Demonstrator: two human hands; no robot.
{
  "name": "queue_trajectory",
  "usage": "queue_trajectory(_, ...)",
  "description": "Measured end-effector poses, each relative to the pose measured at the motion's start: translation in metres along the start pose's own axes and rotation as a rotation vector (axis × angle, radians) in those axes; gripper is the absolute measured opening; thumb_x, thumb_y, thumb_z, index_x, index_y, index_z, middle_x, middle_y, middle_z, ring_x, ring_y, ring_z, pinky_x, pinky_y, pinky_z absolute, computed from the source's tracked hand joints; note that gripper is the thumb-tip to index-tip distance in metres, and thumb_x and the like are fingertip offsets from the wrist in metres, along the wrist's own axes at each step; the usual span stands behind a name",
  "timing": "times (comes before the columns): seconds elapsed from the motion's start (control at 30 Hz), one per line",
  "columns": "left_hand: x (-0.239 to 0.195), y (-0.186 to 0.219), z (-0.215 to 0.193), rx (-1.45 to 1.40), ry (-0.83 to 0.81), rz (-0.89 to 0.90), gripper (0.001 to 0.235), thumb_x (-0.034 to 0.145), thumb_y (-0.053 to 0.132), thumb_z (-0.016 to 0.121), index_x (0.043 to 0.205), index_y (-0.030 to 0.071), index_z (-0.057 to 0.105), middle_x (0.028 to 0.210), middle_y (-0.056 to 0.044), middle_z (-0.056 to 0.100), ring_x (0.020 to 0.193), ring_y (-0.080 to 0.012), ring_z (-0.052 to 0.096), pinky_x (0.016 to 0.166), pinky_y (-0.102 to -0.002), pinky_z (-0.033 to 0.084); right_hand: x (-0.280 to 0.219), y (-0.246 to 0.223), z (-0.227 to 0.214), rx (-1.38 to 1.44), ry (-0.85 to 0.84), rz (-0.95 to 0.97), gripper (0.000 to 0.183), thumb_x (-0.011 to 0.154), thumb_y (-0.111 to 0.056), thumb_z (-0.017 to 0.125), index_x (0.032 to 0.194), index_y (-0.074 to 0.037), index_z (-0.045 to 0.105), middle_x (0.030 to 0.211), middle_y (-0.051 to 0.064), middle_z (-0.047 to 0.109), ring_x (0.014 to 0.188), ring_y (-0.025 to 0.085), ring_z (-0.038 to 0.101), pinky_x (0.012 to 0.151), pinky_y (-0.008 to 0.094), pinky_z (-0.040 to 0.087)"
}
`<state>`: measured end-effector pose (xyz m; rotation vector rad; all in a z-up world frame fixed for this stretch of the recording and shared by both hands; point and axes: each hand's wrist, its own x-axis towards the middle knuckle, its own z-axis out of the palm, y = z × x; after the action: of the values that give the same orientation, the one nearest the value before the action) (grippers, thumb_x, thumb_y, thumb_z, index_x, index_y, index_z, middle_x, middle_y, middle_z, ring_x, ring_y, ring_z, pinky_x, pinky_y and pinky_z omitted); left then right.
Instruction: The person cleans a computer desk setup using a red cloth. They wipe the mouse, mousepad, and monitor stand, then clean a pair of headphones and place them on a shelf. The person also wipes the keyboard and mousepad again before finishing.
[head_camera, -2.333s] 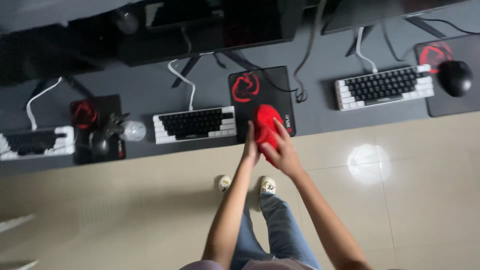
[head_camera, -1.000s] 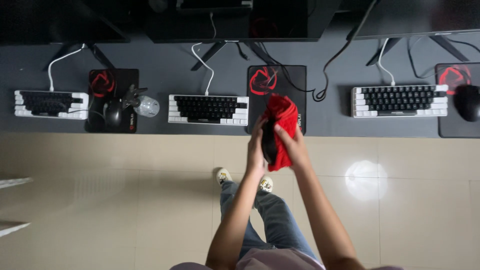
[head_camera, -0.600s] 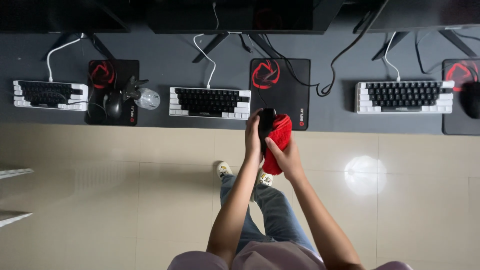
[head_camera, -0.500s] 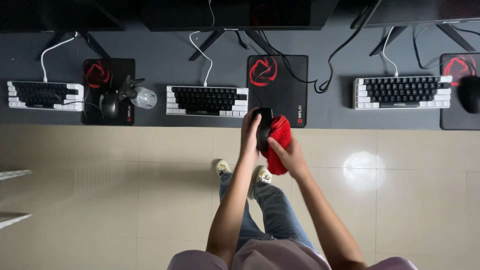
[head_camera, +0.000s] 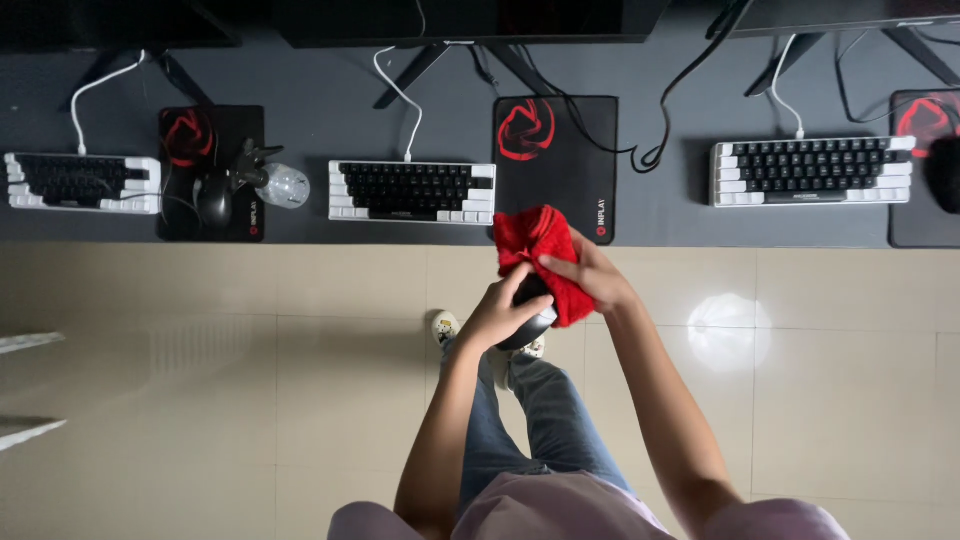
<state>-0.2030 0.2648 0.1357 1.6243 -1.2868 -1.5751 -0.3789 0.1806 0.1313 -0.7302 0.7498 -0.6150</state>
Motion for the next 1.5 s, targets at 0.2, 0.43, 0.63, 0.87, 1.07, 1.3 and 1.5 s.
queue_trajectory(0.2, -0.018, 0.004, -0.021, 0.105, 0.024, 0.175, 0.053, 0.09, 0.032, 0.074, 0.133, 0.008, 0.054, 0.111, -0.011, 0.074, 0.104, -0.0232, 0.073, 0.089, -0.036, 0.056, 0.06, 0.016, -0.008, 0.082, 0.16, -0.015, 0.043, 0.095, -0.008, 0.073, 0.135, -0.003, 0.058, 0.12, 0.007, 0.07, 0.109, 0.017, 0.067, 0.096, 0.035, 0.056)
queue_trajectory(0.43, -0.003, -0.044, -0.024, -0.034, -0.051, 0.389, 0.042, 0.094, 0.023, 0.07, 0.127, 0.005, 0.053, 0.117, -0.011, 0.068, 0.109, -0.0233, 0.067, 0.096, -0.033, 0.05, 0.147, 0.008, -0.036, 0.29, 0.27, -0.027, 0.036, 0.095, -0.01, 0.073, 0.128, -0.002, 0.06, 0.118, 0.012, 0.071, 0.105, 0.024, 0.072, 0.091, 0.042, 0.061)
queue_trajectory(0.63, 0.049, -0.036, -0.039, -0.38, 0.04, 0.023, 0.03, 0.105, 0.033, 0.061, 0.107, 0.004, 0.065, 0.088, -0.004, 0.071, 0.085, -0.0129, 0.067, 0.083, -0.027, 0.053, 0.124, -0.01, -0.01, 0.15, 0.17, -0.064, 0.036, 0.095, -0.009, 0.072, 0.128, -0.005, 0.06, 0.118, 0.009, 0.072, 0.106, 0.021, 0.071, 0.091, 0.038, 0.06)
queue_trajectory(0.87, 0.089, -0.023, -0.055, -0.367, 0.114, 0.13, 0.029, 0.096, 0.03, 0.067, 0.102, 0.002, 0.068, 0.08, -0.006, 0.074, 0.076, -0.0107, 0.07, 0.073, -0.026, 0.054, 0.122, -0.003, -0.009, 0.076, 0.095, -0.036, 0.036, 0.096, -0.011, 0.073, 0.129, -0.006, 0.059, 0.115, 0.008, 0.071, 0.103, 0.019, 0.07, 0.089, 0.036, 0.06)
queue_trajectory(1.07, 0.114, -0.056, -0.062, -0.258, 0.189, 0.198, 0.022, 0.095, 0.023, 0.072, 0.098, 0.001, 0.069, 0.081, -0.004, 0.073, 0.076, -0.0118, 0.068, 0.07, -0.028, 0.053, 0.141, -0.006, -0.001, 0.084, 0.091, 0.062, 0.032, 0.096, -0.01, 0.07, 0.126, -0.007, 0.06, 0.115, 0.007, 0.071, 0.103, 0.018, 0.07, 0.09, 0.035, 0.059)
queue_trajectory(1.3, 0.126, -0.041, -0.076, -0.124, 0.589, 0.36, 0.026, 0.094, 0.029, 0.073, 0.103, 0.005, 0.073, 0.093, -0.006, 0.078, 0.09, -0.0161, 0.075, 0.08, -0.032, 0.058, 0.154, 0.009, -0.012, 0.152, 0.012, -0.008, 0.029, 0.1, -0.011, 0.07, 0.127, -0.006, 0.06, 0.118, 0.006, 0.071, 0.107, 0.017, 0.069, 0.095, 0.034, 0.057)
queue_trajectory(1.5, 0.132, -0.04, -0.078, 0.211, 0.585, 0.14, 0.021, 0.085, 0.024, 0.076, 0.096, 0.007, 0.073, 0.089, -0.009, 0.078, 0.08, -0.0273, 0.076, 0.069, -0.036, 0.057, 0.149, 0.003, 0.01, -0.011, -0.027, -0.094, 0.038, 0.097, -0.007, 0.071, 0.133, -0.008, 0.057, 0.12, 0.003, 0.068, 0.109, 0.014, 0.066, 0.097, 0.033, 0.054)
